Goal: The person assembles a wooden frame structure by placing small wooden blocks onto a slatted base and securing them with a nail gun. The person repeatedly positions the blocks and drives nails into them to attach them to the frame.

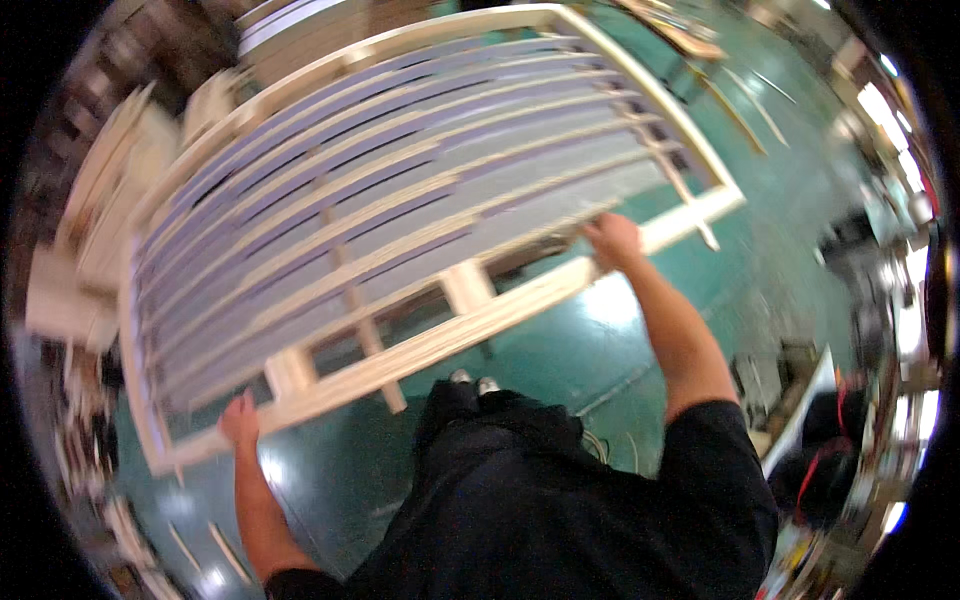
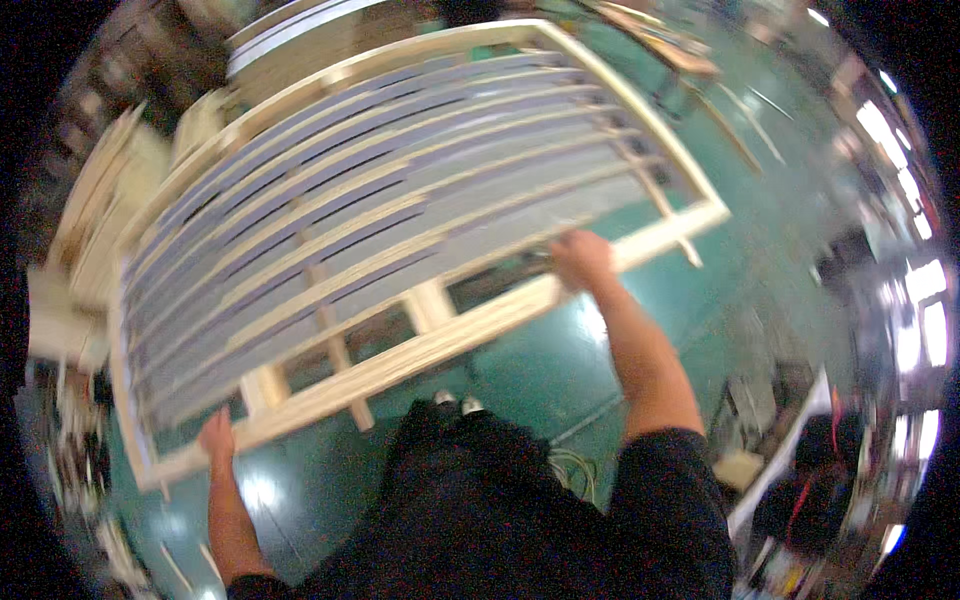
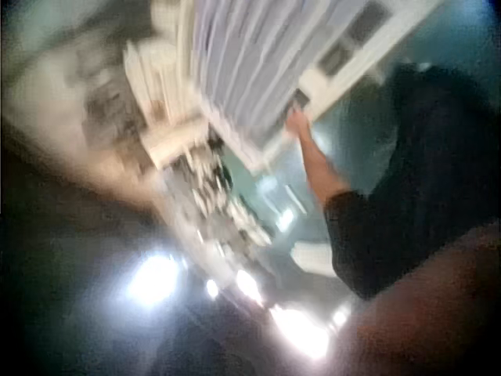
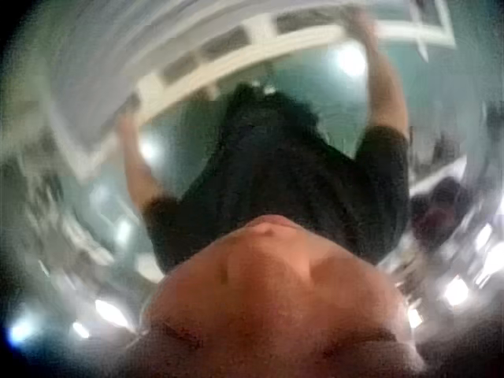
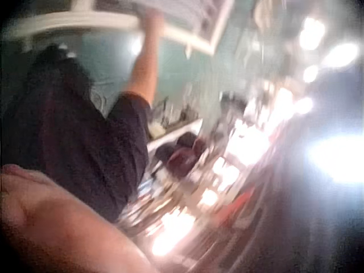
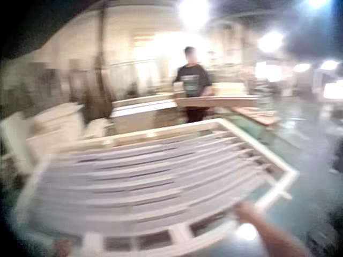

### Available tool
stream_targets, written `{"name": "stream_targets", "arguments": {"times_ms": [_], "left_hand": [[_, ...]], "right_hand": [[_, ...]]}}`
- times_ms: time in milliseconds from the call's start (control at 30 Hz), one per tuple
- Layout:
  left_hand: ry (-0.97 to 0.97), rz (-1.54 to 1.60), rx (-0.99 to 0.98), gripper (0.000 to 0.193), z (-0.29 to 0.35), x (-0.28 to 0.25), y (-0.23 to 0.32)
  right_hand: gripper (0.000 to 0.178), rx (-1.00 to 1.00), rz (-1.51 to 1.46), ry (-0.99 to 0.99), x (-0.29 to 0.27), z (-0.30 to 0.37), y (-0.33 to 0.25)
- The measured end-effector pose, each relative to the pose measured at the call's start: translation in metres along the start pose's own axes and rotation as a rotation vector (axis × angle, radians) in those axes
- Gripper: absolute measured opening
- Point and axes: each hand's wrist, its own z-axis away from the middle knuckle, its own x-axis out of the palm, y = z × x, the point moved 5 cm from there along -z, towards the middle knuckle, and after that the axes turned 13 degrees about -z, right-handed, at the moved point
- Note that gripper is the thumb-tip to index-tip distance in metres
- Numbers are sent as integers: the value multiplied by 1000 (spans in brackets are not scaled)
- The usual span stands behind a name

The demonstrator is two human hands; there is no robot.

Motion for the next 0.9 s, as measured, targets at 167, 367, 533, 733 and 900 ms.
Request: {"name": "stream_targets", "arguments": {"times_ms": [167, 367, 533, 733, 900], "left_hand": [[-98, -102, 45, 61, 3, -33, 77], [-122, -20, 162, 51, 0, -16, 123], [20, -186, 412, 34, -6, 49, 74], [75, -76, 61, 55, 26, -17, 23], [28, -51, 12, 56, 29, -17, 11]], "right_hand": [[42, -88, -138, 56, -12, 6, 123], [55, 36, 33, 39, -67, 38, 126], [61, 113, 77, 8, -66, 63, 75], [50, 71, -39, -8, -46, 78, 43], [48, 58, -38, -1, -39, 71, 21]]}}
